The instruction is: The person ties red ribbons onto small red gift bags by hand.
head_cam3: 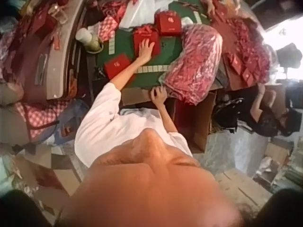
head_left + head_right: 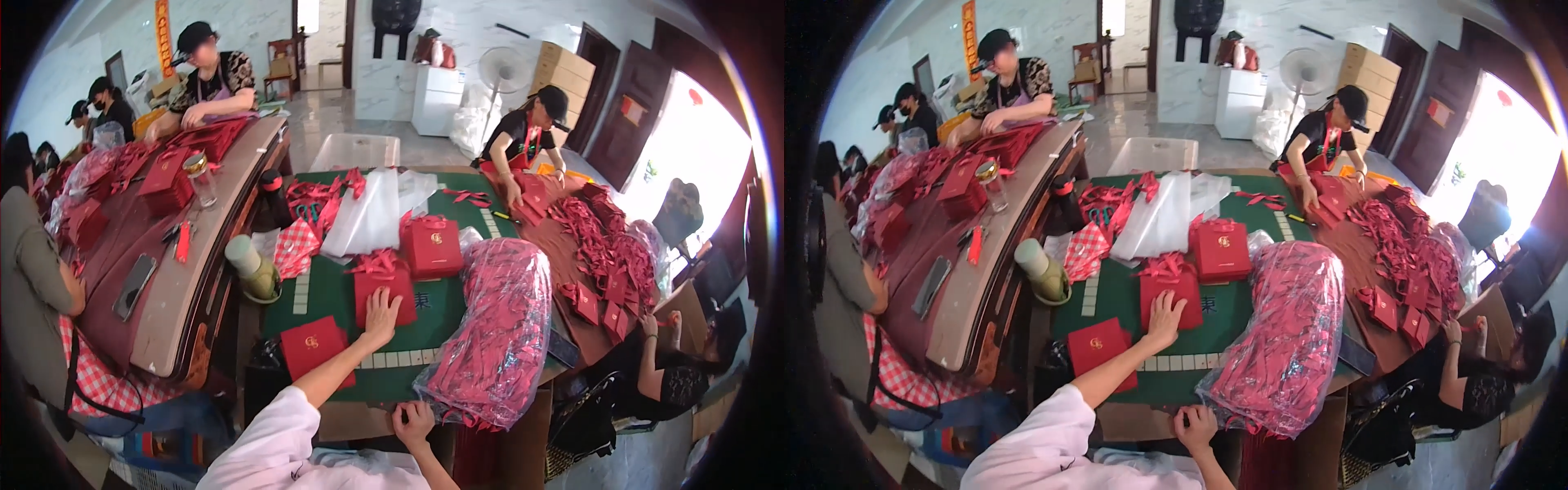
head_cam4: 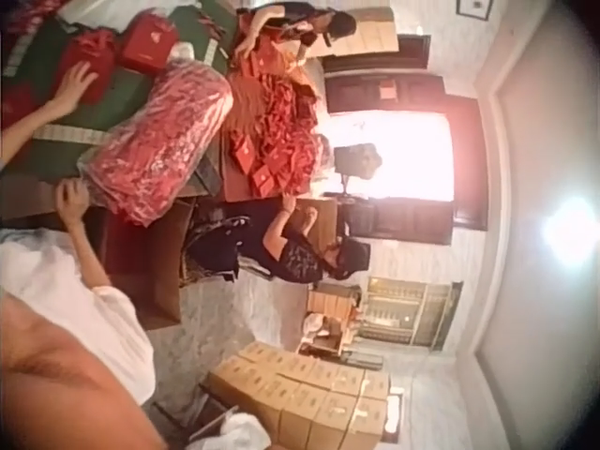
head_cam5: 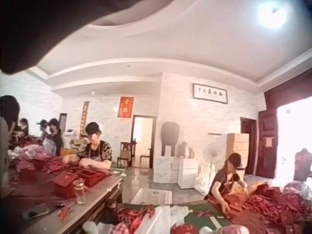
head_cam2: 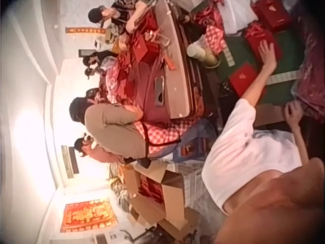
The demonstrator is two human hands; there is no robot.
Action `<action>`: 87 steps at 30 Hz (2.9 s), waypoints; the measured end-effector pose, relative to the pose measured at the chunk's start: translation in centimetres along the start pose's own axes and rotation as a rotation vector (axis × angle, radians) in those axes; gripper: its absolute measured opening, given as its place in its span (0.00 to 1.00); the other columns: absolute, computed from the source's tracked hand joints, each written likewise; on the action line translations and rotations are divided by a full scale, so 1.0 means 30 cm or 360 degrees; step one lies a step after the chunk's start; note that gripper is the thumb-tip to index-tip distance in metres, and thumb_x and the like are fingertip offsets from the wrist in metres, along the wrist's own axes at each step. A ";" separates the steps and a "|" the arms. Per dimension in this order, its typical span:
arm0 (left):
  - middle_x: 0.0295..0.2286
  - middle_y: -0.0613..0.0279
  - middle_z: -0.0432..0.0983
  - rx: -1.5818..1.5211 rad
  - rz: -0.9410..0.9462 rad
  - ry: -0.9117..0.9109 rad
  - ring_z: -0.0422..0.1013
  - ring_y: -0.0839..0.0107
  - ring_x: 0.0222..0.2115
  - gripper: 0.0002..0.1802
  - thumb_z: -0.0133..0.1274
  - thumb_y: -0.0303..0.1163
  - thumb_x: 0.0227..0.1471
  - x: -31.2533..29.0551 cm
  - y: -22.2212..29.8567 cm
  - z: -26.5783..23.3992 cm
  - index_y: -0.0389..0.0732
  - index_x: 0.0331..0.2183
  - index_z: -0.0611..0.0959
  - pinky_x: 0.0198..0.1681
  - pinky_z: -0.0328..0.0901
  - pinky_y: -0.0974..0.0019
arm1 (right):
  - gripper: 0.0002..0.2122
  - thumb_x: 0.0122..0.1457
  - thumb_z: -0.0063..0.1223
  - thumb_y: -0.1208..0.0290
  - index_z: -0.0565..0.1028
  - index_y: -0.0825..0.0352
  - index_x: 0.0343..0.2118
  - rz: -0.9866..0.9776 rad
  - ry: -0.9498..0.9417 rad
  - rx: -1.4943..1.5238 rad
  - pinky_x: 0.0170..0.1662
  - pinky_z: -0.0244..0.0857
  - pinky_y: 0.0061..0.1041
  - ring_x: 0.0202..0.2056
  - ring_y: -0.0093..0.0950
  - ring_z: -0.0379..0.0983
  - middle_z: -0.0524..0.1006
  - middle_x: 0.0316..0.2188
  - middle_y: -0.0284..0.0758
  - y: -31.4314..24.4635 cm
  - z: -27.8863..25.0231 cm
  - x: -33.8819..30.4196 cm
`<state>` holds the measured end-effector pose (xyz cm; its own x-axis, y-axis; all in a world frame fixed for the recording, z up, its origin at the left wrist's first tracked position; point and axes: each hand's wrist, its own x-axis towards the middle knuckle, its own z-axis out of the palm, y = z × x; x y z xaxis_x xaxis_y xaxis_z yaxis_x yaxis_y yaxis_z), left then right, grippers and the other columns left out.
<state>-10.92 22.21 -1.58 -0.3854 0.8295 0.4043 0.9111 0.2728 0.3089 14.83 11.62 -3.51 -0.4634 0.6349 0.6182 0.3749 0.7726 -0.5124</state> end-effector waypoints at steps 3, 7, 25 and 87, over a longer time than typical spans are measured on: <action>0.56 0.43 0.58 -0.0091 0.0166 0.0198 0.53 0.40 0.59 0.38 0.57 0.19 0.38 -0.024 0.077 -0.047 0.40 0.55 0.69 0.63 0.52 0.42 | 0.04 0.47 0.60 0.74 0.75 0.62 0.26 0.0014 -0.0041 0.0041 0.31 0.64 0.36 0.29 0.38 0.71 0.72 0.27 0.35 0.014 -0.008 -0.001; 0.56 0.47 0.60 -0.0729 0.0450 0.0049 0.57 0.44 0.57 0.30 0.56 0.25 0.46 -0.315 0.179 -0.226 0.41 0.54 0.73 0.60 0.57 0.47 | 0.04 0.50 0.59 0.74 0.76 0.63 0.28 0.0093 -0.0110 -0.0003 0.33 0.64 0.37 0.31 0.40 0.71 0.73 0.28 0.37 0.020 -0.028 -0.008; 0.54 0.63 0.69 -0.0637 0.0342 -0.0539 0.68 0.64 0.52 0.27 0.60 0.43 0.54 -0.970 -0.026 -0.327 0.50 0.54 0.76 0.51 0.65 0.61 | 0.10 0.47 0.61 0.75 0.76 0.59 0.33 -0.0053 -0.0698 0.0045 0.31 0.63 0.37 0.30 0.38 0.69 0.72 0.31 0.35 0.057 -0.020 0.040; 0.64 0.55 0.51 -0.0211 0.0254 -0.0531 0.48 0.52 0.65 0.46 0.64 0.39 0.43 -0.966 0.077 -0.373 0.51 0.62 0.63 0.64 0.52 0.47 | 0.04 0.51 0.56 0.74 0.73 0.64 0.29 -0.0168 -0.0305 0.0109 0.33 0.64 0.40 0.32 0.43 0.70 0.71 0.28 0.39 0.014 -0.028 0.049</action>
<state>0.73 -6.64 -2.95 -0.1520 0.9753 0.1605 0.9207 0.0806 0.3820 14.99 12.90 -2.31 -0.6435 0.5327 0.5497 0.2639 0.8285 -0.4939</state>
